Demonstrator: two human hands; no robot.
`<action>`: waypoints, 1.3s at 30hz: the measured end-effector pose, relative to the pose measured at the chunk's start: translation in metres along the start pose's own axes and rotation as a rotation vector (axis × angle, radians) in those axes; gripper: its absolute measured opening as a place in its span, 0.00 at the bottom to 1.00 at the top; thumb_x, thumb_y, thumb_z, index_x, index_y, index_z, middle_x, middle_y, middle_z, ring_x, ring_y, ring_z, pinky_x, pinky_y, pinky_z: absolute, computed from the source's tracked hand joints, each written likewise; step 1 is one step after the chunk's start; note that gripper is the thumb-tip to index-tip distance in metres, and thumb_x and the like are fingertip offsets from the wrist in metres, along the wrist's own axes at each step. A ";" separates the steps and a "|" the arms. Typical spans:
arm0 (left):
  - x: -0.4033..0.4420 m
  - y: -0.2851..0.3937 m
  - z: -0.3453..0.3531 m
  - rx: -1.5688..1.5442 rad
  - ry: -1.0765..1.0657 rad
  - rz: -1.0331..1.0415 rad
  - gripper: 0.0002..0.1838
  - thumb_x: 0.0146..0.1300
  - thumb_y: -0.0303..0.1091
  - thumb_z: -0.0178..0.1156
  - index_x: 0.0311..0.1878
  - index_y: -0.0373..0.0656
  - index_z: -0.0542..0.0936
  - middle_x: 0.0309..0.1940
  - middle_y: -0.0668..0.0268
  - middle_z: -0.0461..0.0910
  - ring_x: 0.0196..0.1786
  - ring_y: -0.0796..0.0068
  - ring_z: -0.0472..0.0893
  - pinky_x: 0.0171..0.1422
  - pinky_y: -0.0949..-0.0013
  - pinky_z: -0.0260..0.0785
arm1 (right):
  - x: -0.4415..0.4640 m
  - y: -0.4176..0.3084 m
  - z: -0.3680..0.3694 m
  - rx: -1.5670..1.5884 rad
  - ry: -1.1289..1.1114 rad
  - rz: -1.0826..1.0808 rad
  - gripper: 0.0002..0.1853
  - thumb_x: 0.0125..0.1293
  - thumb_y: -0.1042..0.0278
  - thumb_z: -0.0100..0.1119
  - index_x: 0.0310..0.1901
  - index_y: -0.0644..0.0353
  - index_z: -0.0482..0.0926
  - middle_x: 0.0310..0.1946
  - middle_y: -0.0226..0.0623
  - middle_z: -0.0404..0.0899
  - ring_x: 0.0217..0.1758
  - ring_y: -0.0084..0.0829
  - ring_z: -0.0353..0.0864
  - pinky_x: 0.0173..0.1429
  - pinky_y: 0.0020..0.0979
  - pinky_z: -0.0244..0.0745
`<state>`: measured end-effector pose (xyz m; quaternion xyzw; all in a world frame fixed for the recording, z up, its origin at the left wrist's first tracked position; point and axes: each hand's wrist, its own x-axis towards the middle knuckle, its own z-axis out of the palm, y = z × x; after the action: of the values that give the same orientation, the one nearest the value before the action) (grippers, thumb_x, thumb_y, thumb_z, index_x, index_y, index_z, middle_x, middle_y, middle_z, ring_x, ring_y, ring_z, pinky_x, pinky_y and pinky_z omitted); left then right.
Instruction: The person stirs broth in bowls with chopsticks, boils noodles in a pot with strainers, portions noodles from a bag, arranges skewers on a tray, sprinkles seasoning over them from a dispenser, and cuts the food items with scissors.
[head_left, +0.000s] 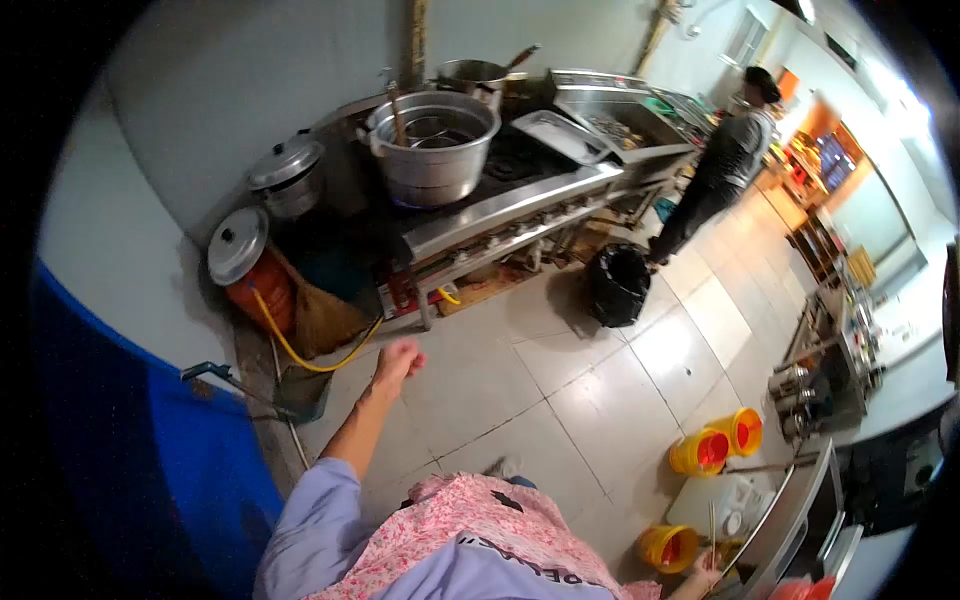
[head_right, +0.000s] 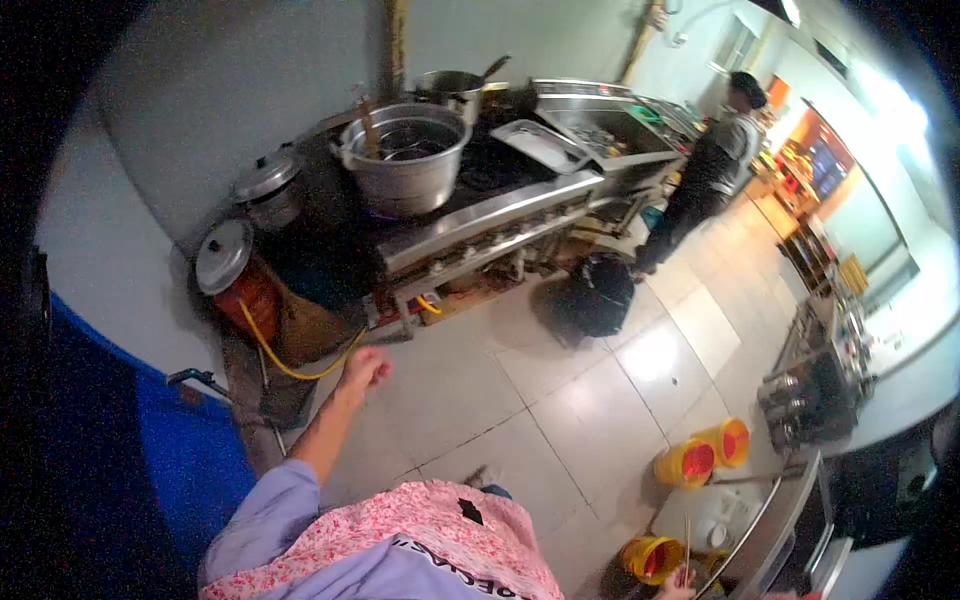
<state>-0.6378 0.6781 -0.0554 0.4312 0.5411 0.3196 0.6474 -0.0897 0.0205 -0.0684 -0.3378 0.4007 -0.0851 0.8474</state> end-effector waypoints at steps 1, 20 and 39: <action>0.000 0.035 0.002 0.002 0.020 0.074 0.10 0.66 0.36 0.54 0.44 0.41 0.75 0.29 0.67 0.80 0.28 0.83 0.76 0.27 0.77 0.65 | 0.015 0.022 0.029 0.121 -0.074 0.128 0.25 0.66 0.51 0.48 0.47 0.70 0.75 0.51 0.45 0.75 0.54 0.47 0.73 0.56 0.50 0.75; 0.235 0.414 -0.068 0.266 0.465 0.617 0.34 0.60 0.57 0.59 0.59 0.39 0.70 0.54 0.60 0.73 0.54 0.70 0.72 0.53 0.67 0.67 | -0.660 0.544 0.527 -0.527 -2.137 0.314 0.17 0.70 0.58 0.51 0.47 0.66 0.75 0.48 0.45 0.77 0.52 0.34 0.77 0.58 0.33 0.75; 0.445 0.484 -0.076 0.503 -0.250 0.632 0.15 0.68 0.46 0.53 0.33 0.45 0.70 0.28 0.69 0.76 0.36 0.80 0.74 0.46 0.70 0.66 | -0.823 0.871 0.508 -1.100 -2.318 0.216 0.17 0.66 0.58 0.54 0.38 0.67 0.80 0.27 0.39 0.81 0.26 0.24 0.79 0.31 0.31 0.76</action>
<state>-0.5932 1.2914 0.1894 0.7558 0.3609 0.3056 0.4529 -0.3721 1.2778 0.1142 -0.4834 -0.5582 0.5007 0.4518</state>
